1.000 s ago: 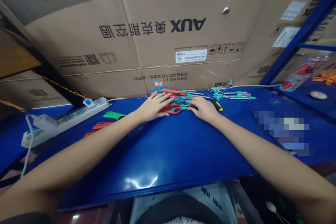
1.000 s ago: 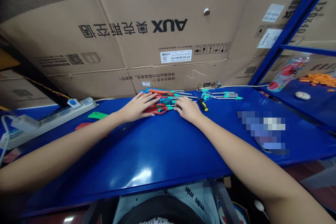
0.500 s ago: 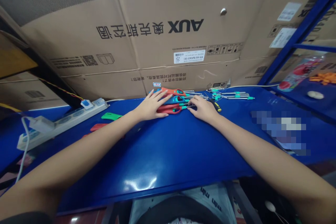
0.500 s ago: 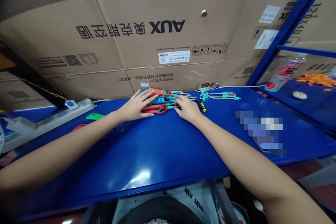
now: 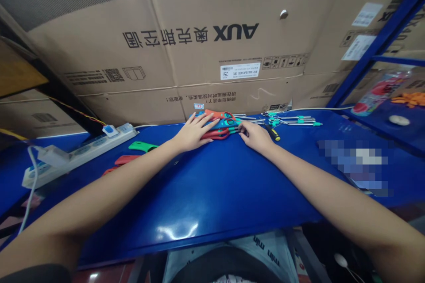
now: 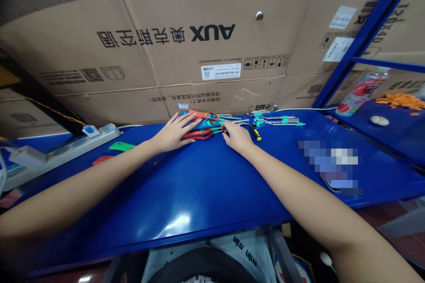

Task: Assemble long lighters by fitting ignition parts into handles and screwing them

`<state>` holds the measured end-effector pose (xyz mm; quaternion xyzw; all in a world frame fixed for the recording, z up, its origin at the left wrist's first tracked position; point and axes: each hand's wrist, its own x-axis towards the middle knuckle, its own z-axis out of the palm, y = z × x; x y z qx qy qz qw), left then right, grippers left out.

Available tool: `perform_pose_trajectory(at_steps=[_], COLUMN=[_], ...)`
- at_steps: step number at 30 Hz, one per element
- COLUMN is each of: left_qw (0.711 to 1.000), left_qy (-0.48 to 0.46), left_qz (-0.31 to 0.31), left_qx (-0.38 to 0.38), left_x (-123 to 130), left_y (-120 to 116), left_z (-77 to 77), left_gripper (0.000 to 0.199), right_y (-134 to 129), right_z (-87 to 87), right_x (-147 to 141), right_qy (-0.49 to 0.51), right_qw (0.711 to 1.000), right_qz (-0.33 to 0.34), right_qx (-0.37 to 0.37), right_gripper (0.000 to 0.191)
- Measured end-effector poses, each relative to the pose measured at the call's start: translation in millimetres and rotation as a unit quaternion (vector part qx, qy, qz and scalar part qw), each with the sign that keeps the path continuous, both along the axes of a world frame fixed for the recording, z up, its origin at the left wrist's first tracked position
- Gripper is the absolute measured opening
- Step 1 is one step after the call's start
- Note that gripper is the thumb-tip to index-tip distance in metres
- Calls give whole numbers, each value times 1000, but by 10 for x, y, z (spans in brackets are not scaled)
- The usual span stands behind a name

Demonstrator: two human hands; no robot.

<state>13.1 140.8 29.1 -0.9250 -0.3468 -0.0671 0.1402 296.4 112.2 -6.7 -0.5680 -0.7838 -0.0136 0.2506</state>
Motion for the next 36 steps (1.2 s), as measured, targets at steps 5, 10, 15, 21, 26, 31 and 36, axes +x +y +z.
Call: perform_pose_trajectory(at_steps=[5, 10, 15, 21, 26, 31, 36], left_qw=[999, 998, 997, 999, 999, 999, 998], left_qy=[11, 8, 0, -25, -18, -21, -11], left_qz=[-24, -37, -74, -29, -27, -39, -53], left_qx=[46, 56, 37, 14, -7, -6, -10], left_x=[-11, -86, -150, -188, -204, -199, -188], left_y=[12, -11, -39, 2, 3, -43, -39], left_z=[-12, 12, 65, 61, 52, 93, 121], left_gripper=[72, 59, 60, 62, 66, 77, 85], right_y=[-58, -85, -85, -87, -82, -85, -83], right_z=[39, 65, 71, 52, 40, 39, 32], right_x=[-4, -19, -23, -32, -15, -14, -14], right_qy=[-6, -21, -31, -33, -29, -24, -19], right_qw=[1000, 1000, 999, 999, 999, 999, 999], right_qz=[5, 9, 10, 21, 32, 35, 33], right_qx=[6, 2, -1, 0, 2, 1, -3], right_gripper=[8, 6, 7, 8, 11, 10, 11])
